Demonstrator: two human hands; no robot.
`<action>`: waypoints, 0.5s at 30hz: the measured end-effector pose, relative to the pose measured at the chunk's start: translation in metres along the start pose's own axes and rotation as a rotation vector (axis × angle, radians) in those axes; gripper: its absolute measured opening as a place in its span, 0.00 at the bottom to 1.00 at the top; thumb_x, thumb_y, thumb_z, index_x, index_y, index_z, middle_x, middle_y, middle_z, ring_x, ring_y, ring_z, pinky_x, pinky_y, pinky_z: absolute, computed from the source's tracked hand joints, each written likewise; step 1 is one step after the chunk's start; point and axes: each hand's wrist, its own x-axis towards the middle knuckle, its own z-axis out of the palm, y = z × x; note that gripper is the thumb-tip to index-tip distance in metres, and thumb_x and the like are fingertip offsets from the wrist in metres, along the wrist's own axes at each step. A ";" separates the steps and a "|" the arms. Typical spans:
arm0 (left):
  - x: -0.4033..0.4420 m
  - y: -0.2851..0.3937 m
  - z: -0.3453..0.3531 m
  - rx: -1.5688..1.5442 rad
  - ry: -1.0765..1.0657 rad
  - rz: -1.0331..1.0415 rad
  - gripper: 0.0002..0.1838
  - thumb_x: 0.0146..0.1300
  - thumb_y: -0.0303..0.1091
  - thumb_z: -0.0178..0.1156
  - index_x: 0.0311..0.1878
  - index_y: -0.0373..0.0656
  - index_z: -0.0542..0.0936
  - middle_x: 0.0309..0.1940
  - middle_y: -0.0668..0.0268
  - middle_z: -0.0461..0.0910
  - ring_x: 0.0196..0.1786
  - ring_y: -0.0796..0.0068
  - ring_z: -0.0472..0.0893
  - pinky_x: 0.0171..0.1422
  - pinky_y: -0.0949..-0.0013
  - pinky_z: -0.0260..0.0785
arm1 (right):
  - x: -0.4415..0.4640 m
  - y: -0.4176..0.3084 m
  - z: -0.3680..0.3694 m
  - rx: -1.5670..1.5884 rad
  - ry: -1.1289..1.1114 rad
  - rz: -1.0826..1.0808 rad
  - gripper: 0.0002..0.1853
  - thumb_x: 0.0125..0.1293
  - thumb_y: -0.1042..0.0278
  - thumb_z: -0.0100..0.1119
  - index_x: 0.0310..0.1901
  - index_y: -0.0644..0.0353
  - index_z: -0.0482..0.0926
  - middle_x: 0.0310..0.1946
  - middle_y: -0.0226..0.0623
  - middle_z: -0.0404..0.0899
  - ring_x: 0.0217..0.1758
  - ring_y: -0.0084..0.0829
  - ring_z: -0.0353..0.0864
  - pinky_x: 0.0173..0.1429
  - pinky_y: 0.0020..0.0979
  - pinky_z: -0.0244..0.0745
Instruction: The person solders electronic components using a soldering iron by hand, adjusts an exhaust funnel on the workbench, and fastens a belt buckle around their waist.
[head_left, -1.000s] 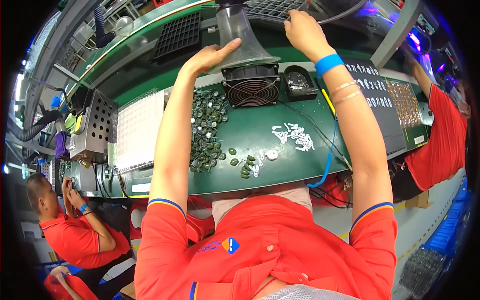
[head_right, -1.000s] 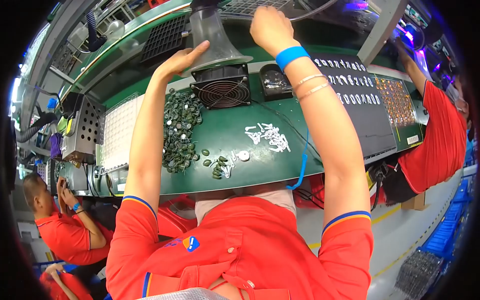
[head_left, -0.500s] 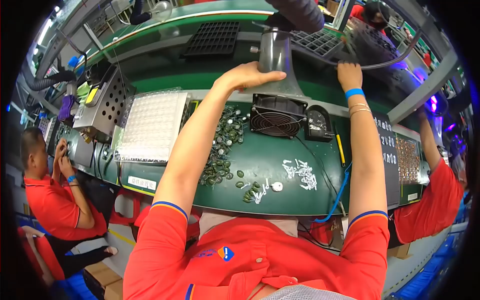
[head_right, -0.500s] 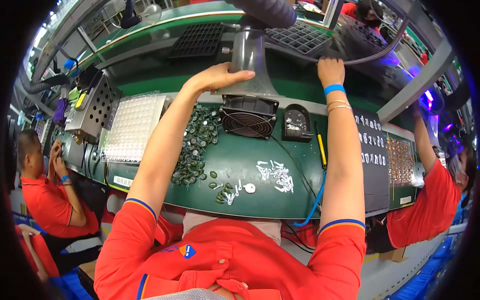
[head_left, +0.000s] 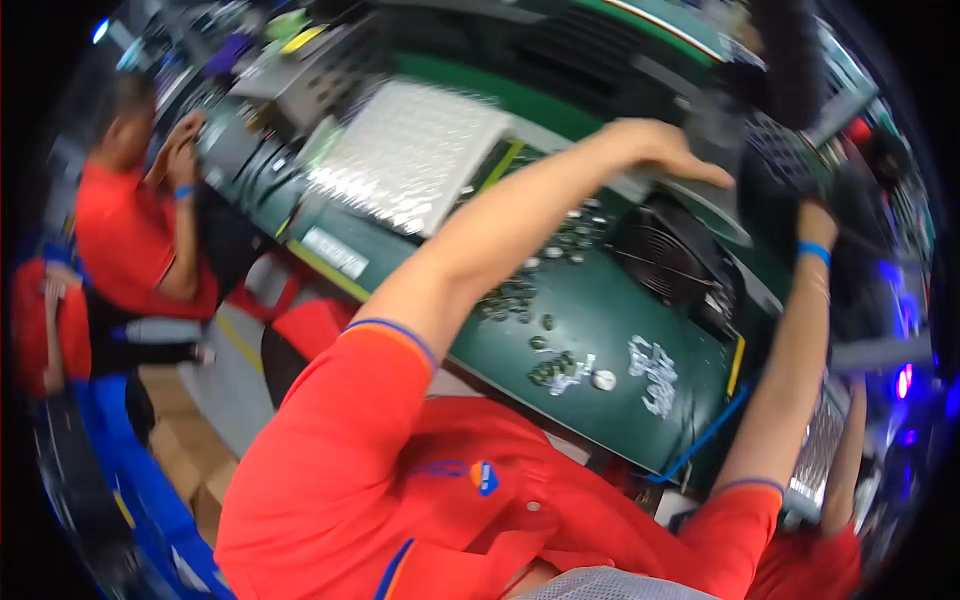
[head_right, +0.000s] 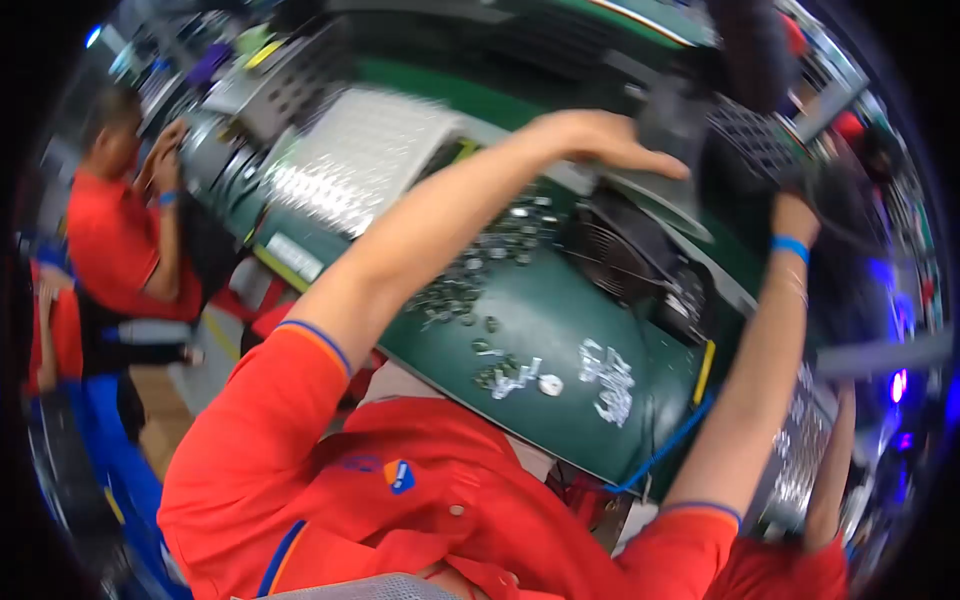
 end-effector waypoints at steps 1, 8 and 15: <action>-0.009 0.004 -0.001 -0.022 -0.010 -0.036 0.65 0.34 0.88 0.54 0.56 0.29 0.78 0.59 0.46 0.75 0.61 0.54 0.77 0.63 0.59 0.68 | -0.002 0.008 0.008 0.044 -0.066 -0.012 0.12 0.69 0.67 0.45 0.38 0.57 0.82 0.36 0.47 0.84 0.37 0.48 0.85 0.40 0.47 0.81; 0.003 -0.017 0.005 -0.146 0.132 -0.081 0.62 0.35 0.91 0.46 0.39 0.28 0.83 0.35 0.50 0.83 0.38 0.56 0.84 0.41 0.62 0.76 | -0.004 0.016 0.001 0.126 -0.300 -0.039 0.16 0.68 0.58 0.55 0.50 0.61 0.75 0.44 0.52 0.81 0.47 0.54 0.81 0.48 0.50 0.77; -0.024 -0.002 -0.009 -0.238 0.280 -0.142 0.55 0.54 0.84 0.35 0.41 0.34 0.85 0.39 0.53 0.84 0.42 0.55 0.85 0.44 0.60 0.77 | 0.009 0.035 -0.035 0.552 0.031 -0.079 0.21 0.68 0.59 0.59 0.58 0.63 0.75 0.48 0.52 0.82 0.51 0.47 0.82 0.54 0.42 0.76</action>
